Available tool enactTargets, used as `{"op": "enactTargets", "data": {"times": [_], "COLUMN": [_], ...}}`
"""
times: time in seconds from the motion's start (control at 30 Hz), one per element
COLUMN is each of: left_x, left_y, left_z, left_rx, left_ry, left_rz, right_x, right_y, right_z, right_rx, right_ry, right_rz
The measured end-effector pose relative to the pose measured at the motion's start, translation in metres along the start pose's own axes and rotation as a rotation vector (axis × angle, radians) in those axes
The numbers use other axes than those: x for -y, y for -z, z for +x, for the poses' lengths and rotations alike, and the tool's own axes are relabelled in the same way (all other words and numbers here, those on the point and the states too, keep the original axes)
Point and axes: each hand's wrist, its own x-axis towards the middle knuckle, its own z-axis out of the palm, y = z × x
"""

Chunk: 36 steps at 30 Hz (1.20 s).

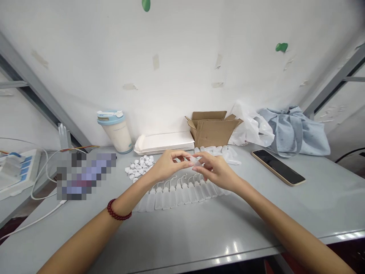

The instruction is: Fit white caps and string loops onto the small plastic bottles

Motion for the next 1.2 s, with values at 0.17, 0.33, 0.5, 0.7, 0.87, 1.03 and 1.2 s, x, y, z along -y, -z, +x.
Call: {"op": "enactTargets", "data": {"times": [0.17,0.33,0.5,0.7,0.87,1.03,1.2], "left_x": [0.0,-0.001,-0.01,-0.017,-0.018,-0.017,-0.016], "left_y": [-0.002,-0.011,-0.018,-0.025,-0.026,-0.021,-0.016], "left_z": [0.002,0.0,-0.006,-0.007,-0.008,-0.008,-0.005], "left_rx": [-0.192,-0.359,-0.257,-0.159,-0.121,-0.059,-0.017], "left_ry": [0.044,0.001,-0.063,0.048,0.072,0.045,0.06], "left_rz": [0.185,0.218,0.164,0.018,-0.051,-0.164,-0.21], "right_x": [-0.006,-0.006,0.0,-0.003,-0.002,0.004,0.001], "right_y": [0.004,0.004,0.0,-0.018,-0.024,-0.012,-0.012], "right_z": [0.001,0.005,0.003,-0.002,-0.004,-0.004,-0.003], "right_rx": [-0.049,-0.097,-0.098,-0.314,-0.299,-0.168,-0.218], "right_ry": [-0.07,-0.143,-0.211,-0.072,0.045,-0.038,0.011], "right_rz": [0.173,0.445,0.52,0.057,-0.036,0.287,0.307]}}
